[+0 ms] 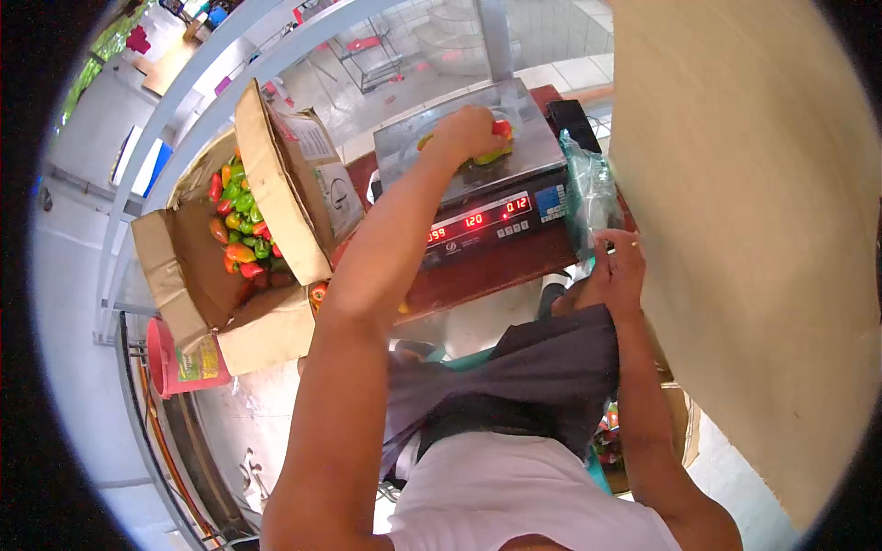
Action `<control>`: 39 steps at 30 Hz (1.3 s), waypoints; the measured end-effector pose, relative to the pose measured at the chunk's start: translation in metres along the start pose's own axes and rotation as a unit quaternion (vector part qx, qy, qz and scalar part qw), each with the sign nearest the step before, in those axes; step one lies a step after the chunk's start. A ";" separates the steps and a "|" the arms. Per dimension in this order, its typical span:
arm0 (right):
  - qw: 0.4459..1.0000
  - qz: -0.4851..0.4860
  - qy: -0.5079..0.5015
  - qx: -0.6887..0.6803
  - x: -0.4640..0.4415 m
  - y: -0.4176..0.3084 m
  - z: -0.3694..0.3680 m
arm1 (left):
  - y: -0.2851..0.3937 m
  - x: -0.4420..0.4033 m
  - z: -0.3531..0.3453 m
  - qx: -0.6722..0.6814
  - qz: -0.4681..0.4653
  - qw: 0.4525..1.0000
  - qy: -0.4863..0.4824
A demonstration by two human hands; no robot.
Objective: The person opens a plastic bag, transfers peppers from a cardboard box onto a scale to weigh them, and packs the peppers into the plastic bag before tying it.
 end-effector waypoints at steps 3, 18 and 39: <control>0.998 0.060 0.005 -0.032 -0.009 -0.021 0.007 | -0.002 -0.005 0.003 0.016 -0.004 1.000 0.015; 0.939 0.119 -0.290 -0.140 -0.045 -0.124 -0.013 | 0.002 0.271 0.016 0.557 -0.041 0.830 0.013; 0.844 -0.133 -0.234 -0.464 -0.022 -0.160 -0.046 | -0.065 0.388 0.013 0.411 0.057 0.893 0.177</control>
Point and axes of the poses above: each hand's wrist, its own x-axis away from the middle knuckle, its own z-axis out of the back of the hand, y = z × x, the point moved 9 cm from there along -x, towards the middle knuckle, and after that the axes turned 9 degrees about z, right-handed, at the moved point
